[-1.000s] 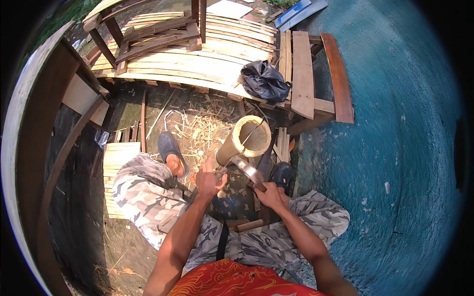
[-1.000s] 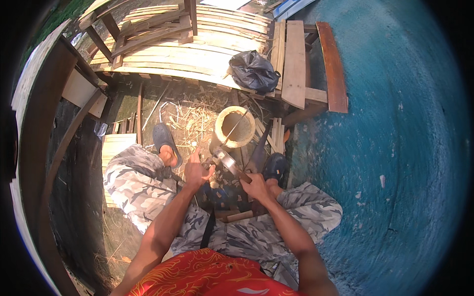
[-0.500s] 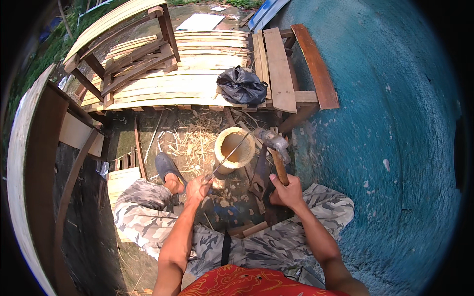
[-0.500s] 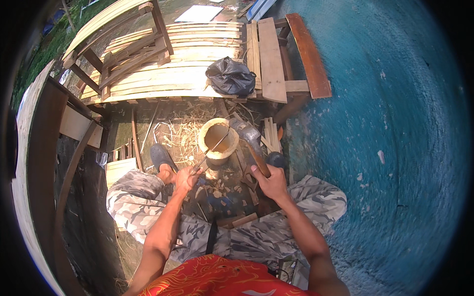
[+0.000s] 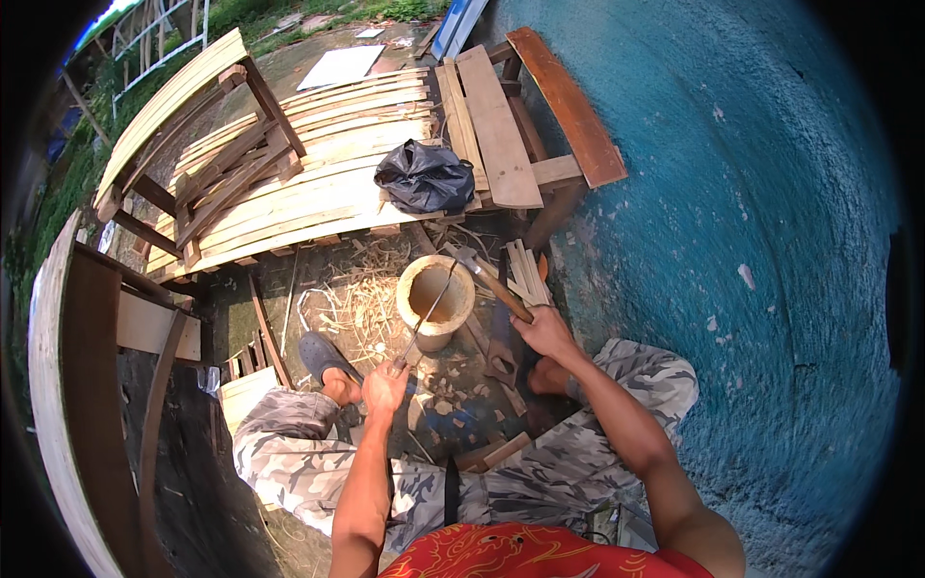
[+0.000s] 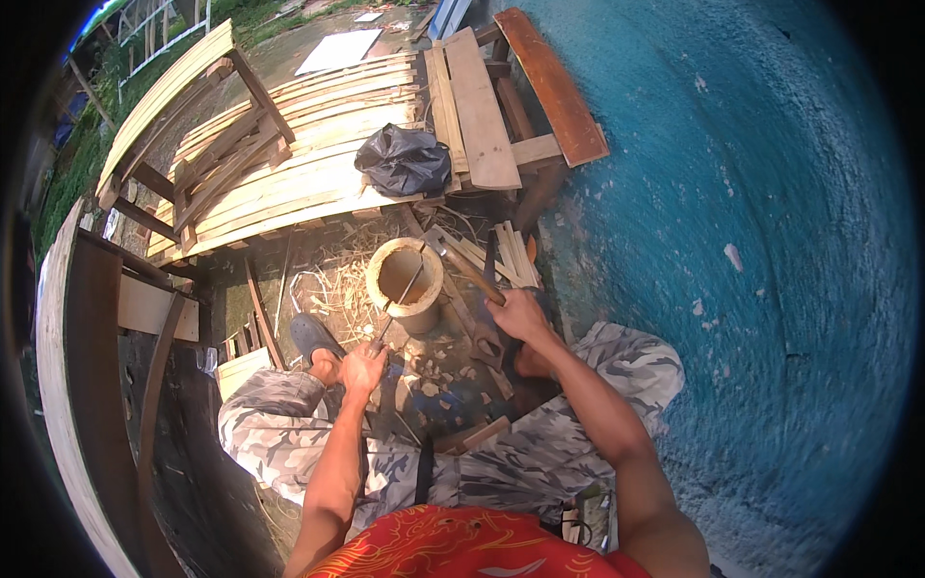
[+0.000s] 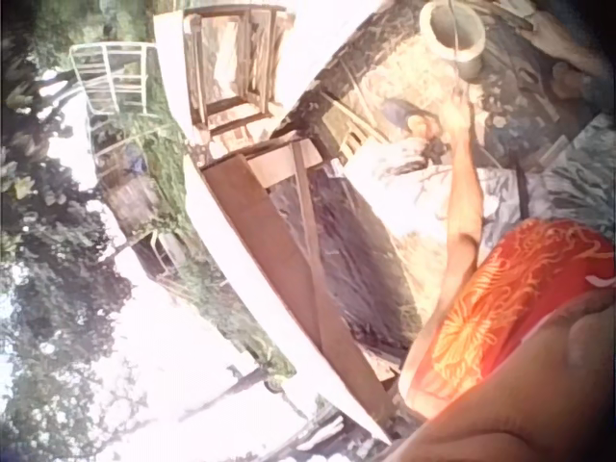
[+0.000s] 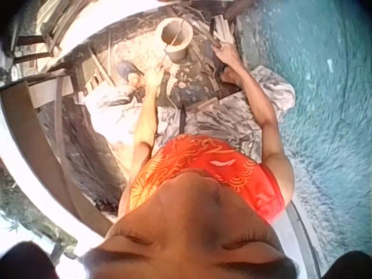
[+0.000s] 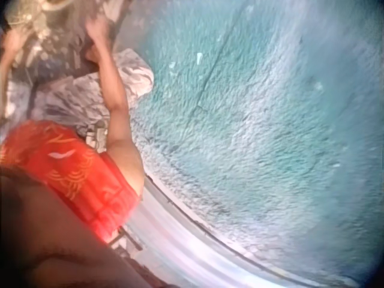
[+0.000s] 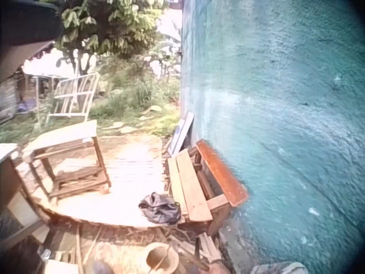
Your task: The person sits on the ground and uses a hammer and chisel to split a bamboo tube lengthwise. They repeatedly strike the chisel to deepen the cut, rotate the bamboo, and eventually split it into two halves.
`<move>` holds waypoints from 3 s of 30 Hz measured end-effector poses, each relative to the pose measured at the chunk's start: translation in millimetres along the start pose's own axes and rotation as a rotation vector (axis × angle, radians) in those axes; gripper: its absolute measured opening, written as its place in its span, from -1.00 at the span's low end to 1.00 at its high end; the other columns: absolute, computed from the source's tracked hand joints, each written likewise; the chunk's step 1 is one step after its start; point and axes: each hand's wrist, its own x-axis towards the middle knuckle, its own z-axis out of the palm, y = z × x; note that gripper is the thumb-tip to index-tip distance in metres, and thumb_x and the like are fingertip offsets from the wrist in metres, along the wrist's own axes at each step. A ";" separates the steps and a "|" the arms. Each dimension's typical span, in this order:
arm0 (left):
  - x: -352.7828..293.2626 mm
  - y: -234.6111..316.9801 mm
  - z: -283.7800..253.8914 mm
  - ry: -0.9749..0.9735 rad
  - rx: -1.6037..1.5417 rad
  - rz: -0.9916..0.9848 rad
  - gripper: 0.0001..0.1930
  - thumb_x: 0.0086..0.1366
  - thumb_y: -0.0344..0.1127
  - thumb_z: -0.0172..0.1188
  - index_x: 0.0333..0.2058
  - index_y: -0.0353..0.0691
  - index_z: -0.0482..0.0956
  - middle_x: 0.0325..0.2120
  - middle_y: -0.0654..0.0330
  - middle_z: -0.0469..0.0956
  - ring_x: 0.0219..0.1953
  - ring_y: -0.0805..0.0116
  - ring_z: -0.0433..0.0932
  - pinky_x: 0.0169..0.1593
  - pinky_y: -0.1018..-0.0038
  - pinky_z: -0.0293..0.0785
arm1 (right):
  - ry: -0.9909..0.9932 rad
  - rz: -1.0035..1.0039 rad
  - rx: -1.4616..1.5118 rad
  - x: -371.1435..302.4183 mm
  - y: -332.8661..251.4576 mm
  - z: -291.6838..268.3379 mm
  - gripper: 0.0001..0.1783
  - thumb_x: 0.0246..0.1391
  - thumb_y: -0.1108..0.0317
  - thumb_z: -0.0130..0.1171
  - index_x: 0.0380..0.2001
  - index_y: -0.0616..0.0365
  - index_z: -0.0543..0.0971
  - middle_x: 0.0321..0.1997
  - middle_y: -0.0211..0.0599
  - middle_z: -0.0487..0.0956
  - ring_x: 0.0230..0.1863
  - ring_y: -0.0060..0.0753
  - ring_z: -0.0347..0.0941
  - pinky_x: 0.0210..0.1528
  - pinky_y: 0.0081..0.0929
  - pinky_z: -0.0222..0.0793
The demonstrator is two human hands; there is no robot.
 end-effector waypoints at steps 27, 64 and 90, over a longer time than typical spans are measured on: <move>-0.3 3.7 9.1 -0.075 -0.044 -0.004 -0.66 0.25 -0.02 0.33 -0.17 -0.14 0.74 -0.41 -0.06 0.68 -0.29 -0.03 0.68 -0.18 0.18 0.54 | -0.111 -0.015 0.007 19.7 -10.5 -39.6 -0.67 0.07 0.23 0.22 -0.43 0.39 0.62 -0.62 0.17 0.50 -0.60 0.04 0.51 -0.42 -0.09 0.38; -13.2 -18.6 25.3 -0.132 -0.131 -0.055 -0.62 0.29 -0.03 0.29 -0.32 -0.31 0.70 -0.50 -0.12 0.64 -0.41 -0.01 0.67 -0.25 0.22 0.51 | -0.078 0.158 0.202 33.3 7.8 -12.3 -0.44 0.13 -0.01 0.25 -0.55 0.39 0.60 -0.74 -0.04 0.47 -0.62 -0.05 0.52 -0.45 -0.09 0.39; -84.2 74.9 -121.7 -0.021 -0.767 -0.150 -0.89 0.32 -0.41 0.25 -0.42 -0.19 0.55 -0.68 0.45 0.34 -0.68 0.66 0.21 -0.59 0.59 0.10 | 0.210 0.318 0.466 -15.2 2.5 -101.9 -0.45 0.22 -0.07 0.28 -0.64 0.15 0.48 -0.76 -0.56 0.33 -0.76 -0.65 0.23 -0.69 -0.47 0.11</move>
